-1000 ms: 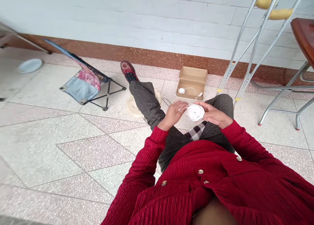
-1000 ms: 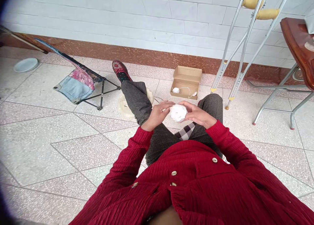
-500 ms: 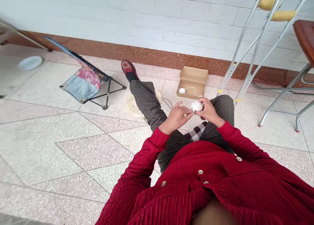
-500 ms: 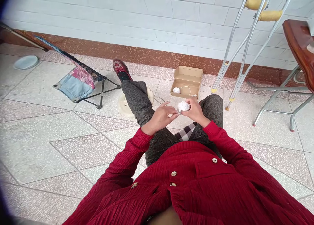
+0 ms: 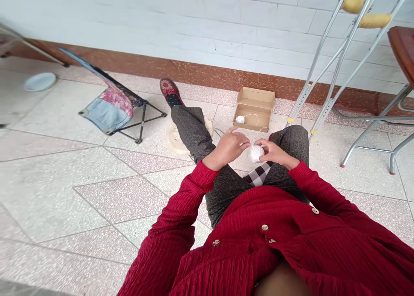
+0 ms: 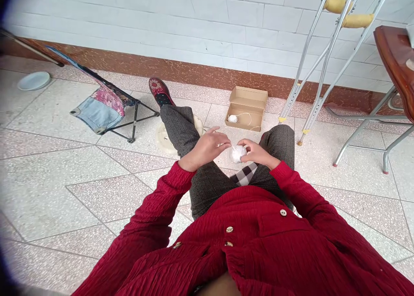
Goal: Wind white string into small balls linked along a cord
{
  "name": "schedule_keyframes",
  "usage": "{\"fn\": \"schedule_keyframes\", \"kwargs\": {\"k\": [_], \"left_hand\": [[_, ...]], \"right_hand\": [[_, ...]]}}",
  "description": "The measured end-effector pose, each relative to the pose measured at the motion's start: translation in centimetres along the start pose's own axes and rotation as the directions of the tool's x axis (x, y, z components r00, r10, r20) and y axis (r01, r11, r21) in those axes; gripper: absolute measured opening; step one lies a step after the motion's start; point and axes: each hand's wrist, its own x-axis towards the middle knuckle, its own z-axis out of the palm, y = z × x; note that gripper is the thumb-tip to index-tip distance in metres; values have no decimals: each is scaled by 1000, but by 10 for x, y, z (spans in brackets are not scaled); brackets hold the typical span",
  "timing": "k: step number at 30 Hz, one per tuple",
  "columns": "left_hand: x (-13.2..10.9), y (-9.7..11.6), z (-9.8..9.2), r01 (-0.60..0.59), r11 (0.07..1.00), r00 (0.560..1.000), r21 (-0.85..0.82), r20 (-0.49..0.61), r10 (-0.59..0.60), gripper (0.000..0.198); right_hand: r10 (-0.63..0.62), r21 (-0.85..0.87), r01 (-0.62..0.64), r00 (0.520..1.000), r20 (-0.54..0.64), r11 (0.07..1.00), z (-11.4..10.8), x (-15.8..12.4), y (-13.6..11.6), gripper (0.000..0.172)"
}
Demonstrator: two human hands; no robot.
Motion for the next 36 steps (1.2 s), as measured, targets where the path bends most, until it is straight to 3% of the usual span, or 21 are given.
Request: {"fn": "schedule_keyframes", "kwargs": {"k": [3,8,12,15,17,19,21,24,27,29,32,36], "left_hand": [[3,-12,2,25,994,999,-103,-26,-27,21],[-3,-23,32,140,911,983,-388,-55,-175,31],[-14,-14,54,210,852,973,-480,18,-230,35],[-21,-5,59,209,878,977,-429,49,-209,37],[-22,0,56,168,916,986,-364,42,-164,38],[-20,2,49,119,947,993,-297,12,-121,33],[-15,1,40,82,966,996,-244,-24,-90,26],[-4,-7,27,48,980,996,-191,-59,-60,21],[5,-20,24,44,971,994,-235,-91,-67,19],[9,-27,28,57,943,988,-327,-118,-101,21],[8,-32,39,115,882,970,-457,-140,-199,27],[0,-28,55,203,834,954,-512,-87,-286,31]], "right_hand": [[15,318,-64,988,154,946,4,-12,-10,56],[-75,561,4,992,103,828,-3,-25,-44,61],[-95,617,66,995,15,785,-18,-15,-62,66],[-43,515,136,981,-188,847,-30,4,-59,57],[-1,358,131,940,-342,925,-33,17,-46,55],[32,157,47,886,-464,987,-29,26,-27,56],[43,-46,-74,876,-480,996,-17,27,-7,56],[102,-107,-149,928,-359,983,4,18,10,53],[234,194,-218,970,-66,957,16,4,5,46],[233,411,-240,970,69,879,15,-3,-5,42],[155,589,-185,983,102,787,7,-11,-23,45],[60,666,-72,997,40,743,-7,-14,-41,50]]}}
